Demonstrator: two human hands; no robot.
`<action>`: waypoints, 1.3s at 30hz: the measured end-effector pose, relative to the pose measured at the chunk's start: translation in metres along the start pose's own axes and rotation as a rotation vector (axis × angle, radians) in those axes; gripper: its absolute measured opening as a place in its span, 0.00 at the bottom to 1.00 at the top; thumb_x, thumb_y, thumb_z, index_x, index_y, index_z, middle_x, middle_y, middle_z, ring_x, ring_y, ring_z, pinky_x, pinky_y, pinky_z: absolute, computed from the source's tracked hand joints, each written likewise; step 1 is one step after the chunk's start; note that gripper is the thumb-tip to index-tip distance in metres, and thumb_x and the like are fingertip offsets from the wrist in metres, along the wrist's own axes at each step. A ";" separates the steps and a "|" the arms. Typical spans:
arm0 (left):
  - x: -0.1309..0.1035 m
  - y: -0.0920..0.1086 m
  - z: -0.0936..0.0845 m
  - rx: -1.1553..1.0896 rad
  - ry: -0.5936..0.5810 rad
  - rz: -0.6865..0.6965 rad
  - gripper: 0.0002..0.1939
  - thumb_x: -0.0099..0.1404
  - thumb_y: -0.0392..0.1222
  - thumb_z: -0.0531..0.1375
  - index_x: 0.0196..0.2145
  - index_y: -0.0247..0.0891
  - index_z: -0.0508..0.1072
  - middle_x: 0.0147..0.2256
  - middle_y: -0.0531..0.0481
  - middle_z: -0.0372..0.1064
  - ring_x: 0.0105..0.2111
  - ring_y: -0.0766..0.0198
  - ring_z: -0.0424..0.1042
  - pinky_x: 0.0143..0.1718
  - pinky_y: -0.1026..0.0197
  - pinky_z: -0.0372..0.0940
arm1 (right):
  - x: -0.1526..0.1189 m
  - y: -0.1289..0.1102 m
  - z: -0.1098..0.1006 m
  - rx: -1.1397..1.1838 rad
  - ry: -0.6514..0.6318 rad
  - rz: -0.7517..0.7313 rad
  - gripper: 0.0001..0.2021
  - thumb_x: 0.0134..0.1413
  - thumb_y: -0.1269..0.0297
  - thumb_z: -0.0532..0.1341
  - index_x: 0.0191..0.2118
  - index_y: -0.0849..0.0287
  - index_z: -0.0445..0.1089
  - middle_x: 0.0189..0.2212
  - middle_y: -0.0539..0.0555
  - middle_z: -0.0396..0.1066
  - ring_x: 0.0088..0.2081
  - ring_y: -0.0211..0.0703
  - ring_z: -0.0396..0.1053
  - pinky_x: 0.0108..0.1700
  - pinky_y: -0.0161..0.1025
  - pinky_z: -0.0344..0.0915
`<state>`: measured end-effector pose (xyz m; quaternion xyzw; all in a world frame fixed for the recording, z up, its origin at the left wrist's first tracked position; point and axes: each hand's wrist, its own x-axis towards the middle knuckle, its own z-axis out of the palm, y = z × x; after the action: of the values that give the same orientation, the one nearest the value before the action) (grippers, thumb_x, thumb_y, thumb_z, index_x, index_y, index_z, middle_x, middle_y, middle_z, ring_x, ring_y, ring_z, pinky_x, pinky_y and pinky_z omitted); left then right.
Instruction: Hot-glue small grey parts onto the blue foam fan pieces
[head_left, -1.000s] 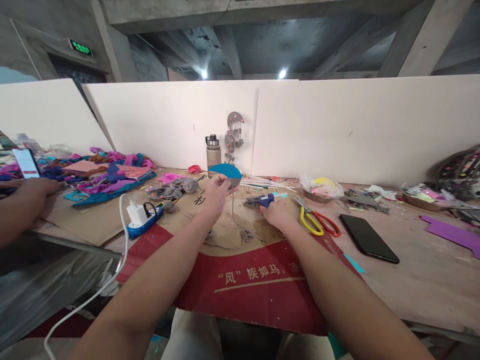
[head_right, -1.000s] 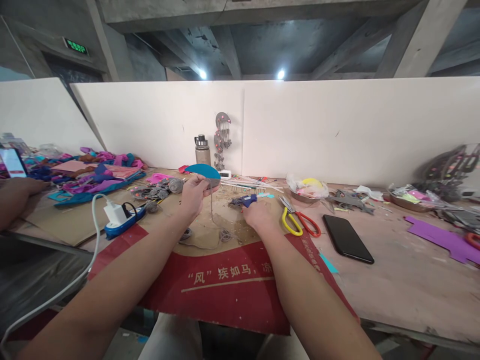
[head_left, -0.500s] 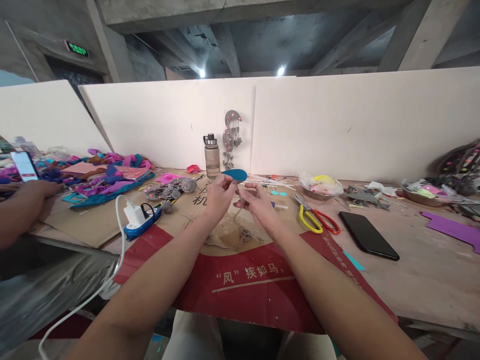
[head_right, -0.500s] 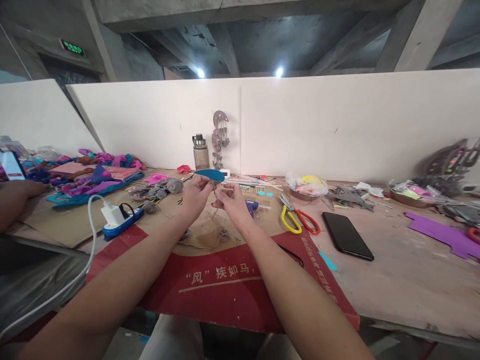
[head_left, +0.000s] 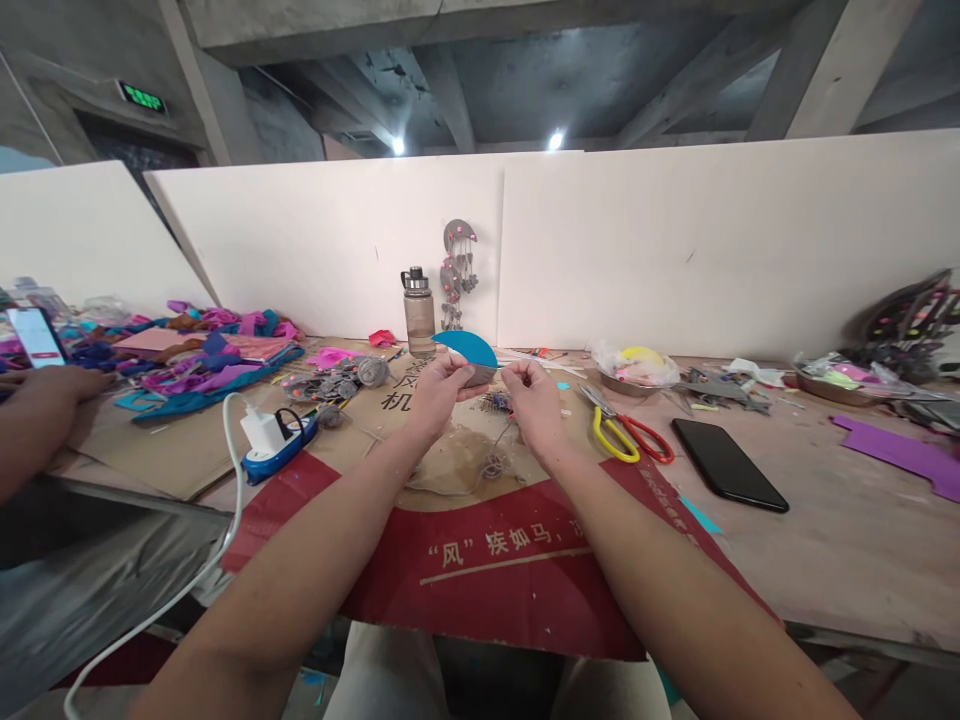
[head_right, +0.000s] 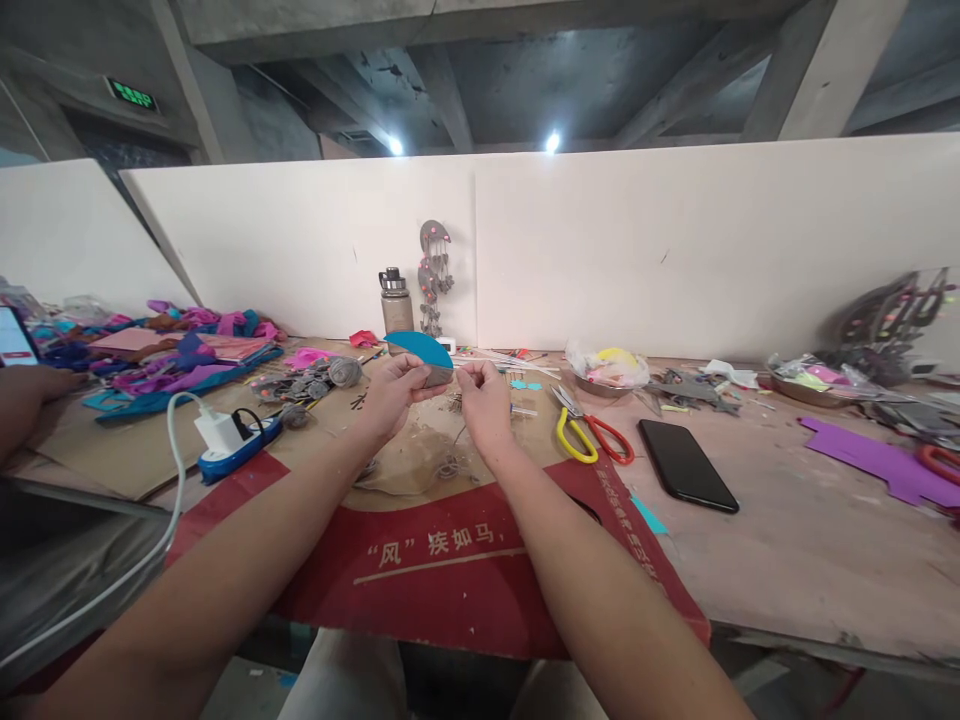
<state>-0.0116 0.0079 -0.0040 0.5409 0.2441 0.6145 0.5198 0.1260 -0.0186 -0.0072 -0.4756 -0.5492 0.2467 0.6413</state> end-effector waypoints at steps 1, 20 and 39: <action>-0.001 0.001 0.001 -0.020 0.001 -0.014 0.10 0.52 0.41 0.64 0.25 0.36 0.66 0.27 0.54 0.64 0.31 0.67 0.69 0.42 0.49 0.72 | 0.000 -0.001 0.000 -0.016 0.004 -0.007 0.08 0.48 0.57 0.57 0.29 0.56 0.63 0.22 0.45 0.57 0.24 0.35 0.55 0.28 0.34 0.55; -0.001 0.004 0.003 -0.165 -0.031 -0.141 0.09 0.53 0.36 0.63 0.26 0.35 0.63 0.28 0.49 0.72 0.32 0.61 0.75 0.44 0.47 0.70 | -0.002 -0.009 -0.003 -0.094 0.005 -0.013 0.11 0.48 0.57 0.58 0.31 0.58 0.71 0.21 0.46 0.61 0.23 0.36 0.53 0.27 0.34 0.54; 0.009 0.006 -0.010 -0.151 -0.224 -0.245 0.10 0.54 0.40 0.65 0.30 0.35 0.68 0.36 0.42 0.75 0.37 0.55 0.77 0.41 0.53 0.71 | 0.000 -0.006 -0.008 0.126 -0.136 0.025 0.11 0.48 0.55 0.58 0.29 0.57 0.68 0.19 0.44 0.62 0.19 0.32 0.50 0.24 0.32 0.51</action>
<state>-0.0221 0.0167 0.0013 0.5315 0.2018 0.4991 0.6540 0.1326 -0.0236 -0.0011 -0.4234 -0.5688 0.3207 0.6280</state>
